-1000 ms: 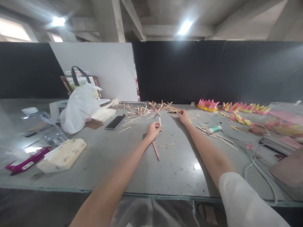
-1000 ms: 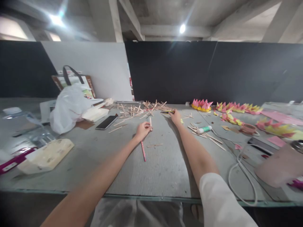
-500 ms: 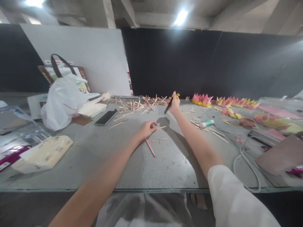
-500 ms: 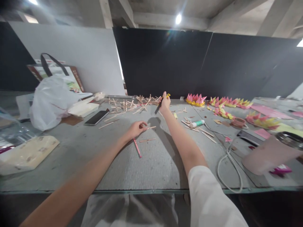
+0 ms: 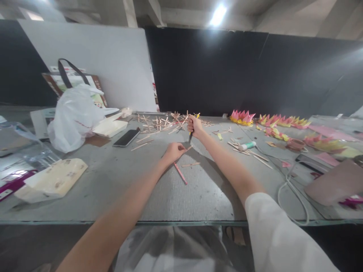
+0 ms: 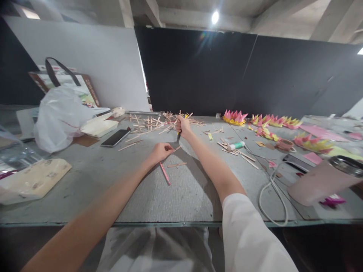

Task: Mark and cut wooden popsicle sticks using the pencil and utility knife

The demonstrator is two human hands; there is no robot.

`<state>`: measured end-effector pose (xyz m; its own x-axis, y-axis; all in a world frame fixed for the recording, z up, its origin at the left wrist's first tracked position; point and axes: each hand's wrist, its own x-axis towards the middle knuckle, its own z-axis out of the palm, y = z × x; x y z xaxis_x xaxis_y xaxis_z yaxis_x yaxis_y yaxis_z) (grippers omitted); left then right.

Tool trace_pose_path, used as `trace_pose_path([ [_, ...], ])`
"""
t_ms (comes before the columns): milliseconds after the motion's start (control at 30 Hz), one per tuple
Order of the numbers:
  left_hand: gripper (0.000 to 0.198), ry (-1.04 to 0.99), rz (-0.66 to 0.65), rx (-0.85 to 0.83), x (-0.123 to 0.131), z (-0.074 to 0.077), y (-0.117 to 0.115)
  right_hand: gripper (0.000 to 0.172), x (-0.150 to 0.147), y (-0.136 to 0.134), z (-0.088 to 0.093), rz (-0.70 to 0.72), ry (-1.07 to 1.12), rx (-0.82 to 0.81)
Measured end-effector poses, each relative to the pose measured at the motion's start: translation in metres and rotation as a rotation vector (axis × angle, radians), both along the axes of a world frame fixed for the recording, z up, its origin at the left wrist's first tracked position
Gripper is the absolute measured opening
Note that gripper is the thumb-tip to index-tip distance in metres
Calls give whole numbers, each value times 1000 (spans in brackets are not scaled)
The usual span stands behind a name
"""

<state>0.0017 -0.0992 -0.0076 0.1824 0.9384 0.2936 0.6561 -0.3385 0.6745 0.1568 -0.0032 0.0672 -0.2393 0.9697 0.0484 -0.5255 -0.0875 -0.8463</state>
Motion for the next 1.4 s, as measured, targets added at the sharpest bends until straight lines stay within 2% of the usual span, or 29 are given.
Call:
trace_pose_path([
  [200,7,50,34,7,0,5,-2,44,-7,-2,-19,69,-5,-55],
  [533,11,49,43,-37,1,7,-1,40,-15,-5,-23,126,11,-65],
  [767,9,-18,-160,-161,-14,12,3,41,-7,-12,-24,82,27,-45],
  [1067,7,7,-135,-140,-15,8,3,46,-7,-22,-23,-7,15,30],
  [1333,5,-41,-132,-179,-14,-1,9,51,-22,-36,-20,-40,-63,140],
  [1400,8,-87,-97,-147,-13,-3,11,52,-24,-38,-20,-41,-84,166],
])
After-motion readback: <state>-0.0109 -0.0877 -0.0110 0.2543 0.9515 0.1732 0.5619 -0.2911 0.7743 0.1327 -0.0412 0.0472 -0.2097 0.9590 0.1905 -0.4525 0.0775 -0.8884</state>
